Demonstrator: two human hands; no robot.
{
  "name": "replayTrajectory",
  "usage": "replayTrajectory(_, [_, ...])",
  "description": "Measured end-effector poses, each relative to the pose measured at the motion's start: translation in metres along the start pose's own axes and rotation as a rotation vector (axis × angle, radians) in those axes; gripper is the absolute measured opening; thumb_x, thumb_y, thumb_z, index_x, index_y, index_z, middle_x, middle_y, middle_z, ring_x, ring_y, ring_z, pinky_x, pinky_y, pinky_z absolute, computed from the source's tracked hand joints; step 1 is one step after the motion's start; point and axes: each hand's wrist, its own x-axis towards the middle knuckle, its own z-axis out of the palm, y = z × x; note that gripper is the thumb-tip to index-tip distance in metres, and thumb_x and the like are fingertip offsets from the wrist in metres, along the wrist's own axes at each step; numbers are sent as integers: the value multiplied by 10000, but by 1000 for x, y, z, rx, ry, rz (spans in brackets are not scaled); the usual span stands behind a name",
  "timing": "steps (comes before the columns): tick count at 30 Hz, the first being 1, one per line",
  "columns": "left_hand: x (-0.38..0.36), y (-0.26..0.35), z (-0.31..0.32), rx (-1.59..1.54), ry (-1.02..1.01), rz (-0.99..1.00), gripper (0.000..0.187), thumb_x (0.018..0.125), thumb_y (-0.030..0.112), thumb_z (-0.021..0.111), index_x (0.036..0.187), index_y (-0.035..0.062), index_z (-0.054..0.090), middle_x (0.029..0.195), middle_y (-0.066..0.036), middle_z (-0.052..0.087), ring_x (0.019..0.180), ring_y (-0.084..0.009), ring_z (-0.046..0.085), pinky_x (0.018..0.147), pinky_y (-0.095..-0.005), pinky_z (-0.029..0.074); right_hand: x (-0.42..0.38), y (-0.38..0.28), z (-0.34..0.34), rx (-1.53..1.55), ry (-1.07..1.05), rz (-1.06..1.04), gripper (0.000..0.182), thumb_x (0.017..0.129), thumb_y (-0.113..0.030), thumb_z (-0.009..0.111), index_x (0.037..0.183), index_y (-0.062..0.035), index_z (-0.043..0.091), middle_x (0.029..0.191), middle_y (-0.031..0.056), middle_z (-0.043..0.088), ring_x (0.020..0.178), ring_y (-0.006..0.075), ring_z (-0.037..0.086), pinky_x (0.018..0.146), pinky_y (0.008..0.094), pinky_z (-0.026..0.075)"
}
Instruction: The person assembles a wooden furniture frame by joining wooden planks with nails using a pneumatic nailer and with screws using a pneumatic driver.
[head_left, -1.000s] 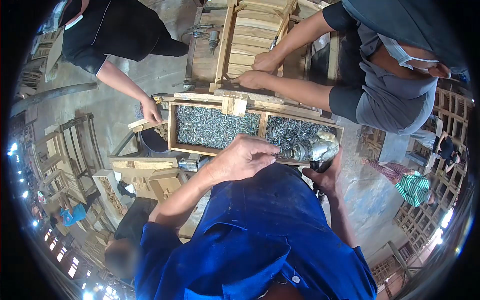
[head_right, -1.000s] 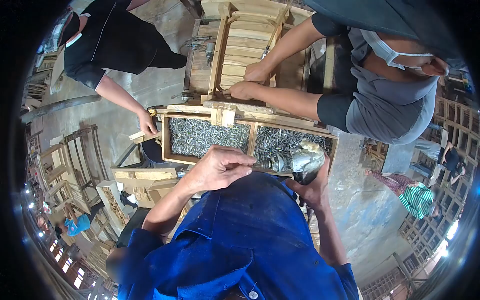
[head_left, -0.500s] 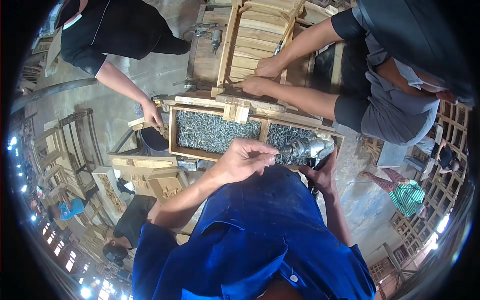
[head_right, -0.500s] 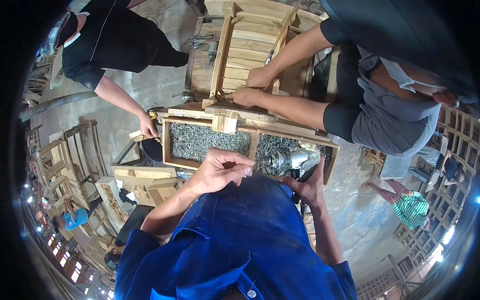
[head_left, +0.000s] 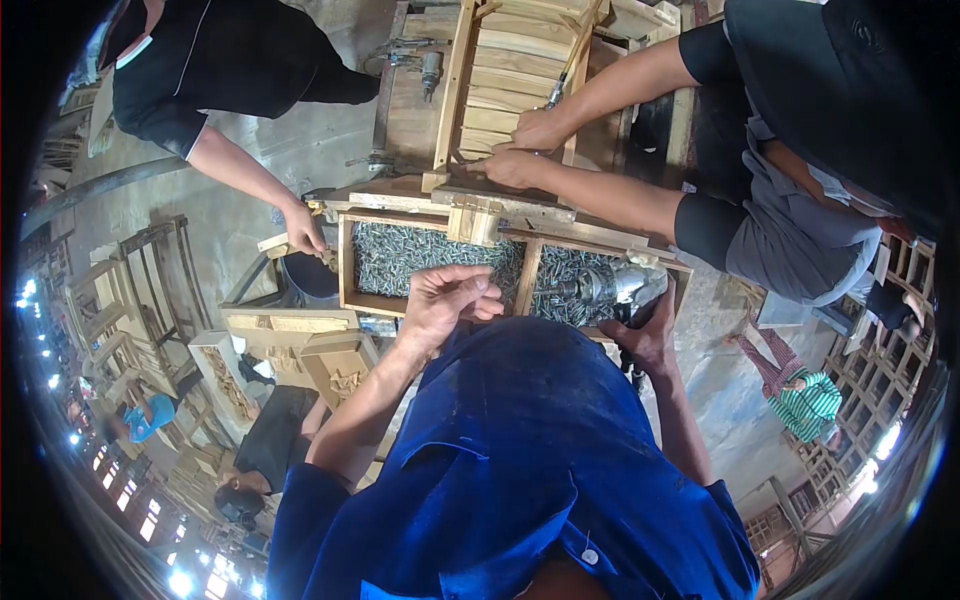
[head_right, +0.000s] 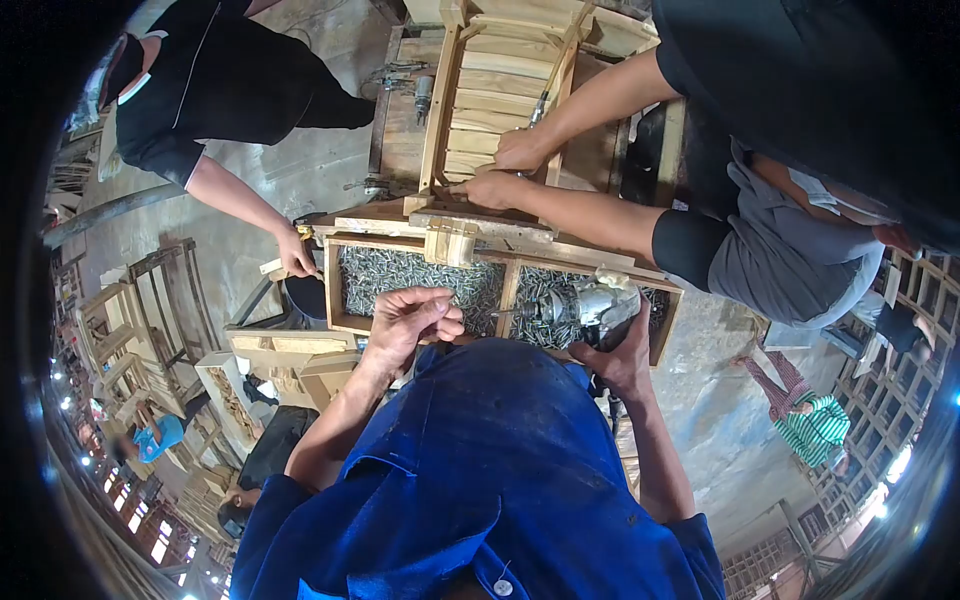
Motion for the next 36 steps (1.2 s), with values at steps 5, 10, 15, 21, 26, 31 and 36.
replayTrajectory(5, [6,-7,3,-12,-13,-36,234,983,180,636,1114,-5,695,799,-136,733,612,-166,710,481,-261,555,-9,-15,4,-110,5,9,973,592,-135,870,1386,14,328,1235,183,546,1133,269,557,1014,388,440])
replayTrajectory(10, [12,-35,-1,67,3,159,245,1028,224,571,954,24,692,580,31,510,429,-50,362,394,-221,272,-22,-11,10,-80,-7,-50,1017,598,-166,885,1408,26,302,1264,203,532,1173,290,547,1029,400,433])
replayTrajectory(15, [9,-39,-12,110,-112,180,203,1018,164,575,1027,2,697,654,10,558,499,-61,425,446,-222,330,-32,-1,11,-174,1,-77,1041,608,-191,883,1428,36,281,1273,217,531,1188,305,547,1038,404,431])
replayTrajectory(21, [-16,-13,11,225,-200,182,149,962,62,629,1049,-43,689,772,-51,681,649,-93,632,620,-245,537,-39,-14,12,-126,4,-53,1036,616,-194,875,1430,43,279,1278,217,530,1191,297,547,1043,400,427])
replayTrajectory(26, [-21,-15,14,169,-209,163,129,946,38,647,1033,-45,693,825,-124,721,729,-163,716,654,-265,576,-44,-11,11,-167,22,-124,1028,619,-186,868,1430,45,281,1282,206,528,1190,283,544,1047,389,422])
replayTrajectory(31, [-22,-32,13,147,-228,229,139,940,43,661,1046,-40,700,829,-143,729,710,-173,714,667,-286,589,-51,-14,14,-139,13,-62,1031,613,-177,872,1423,55,279,1294,201,517,1194,272,537,1048,381,416])
replayTrajectory(36, [-28,-26,12,70,-255,236,146,941,40,659,1052,-39,709,847,-156,737,705,-182,714,689,-300,588,-49,-6,17,-92,15,-68,1034,611,-175,875,1422,56,277,1292,199,524,1197,269,537,1047,380,417])
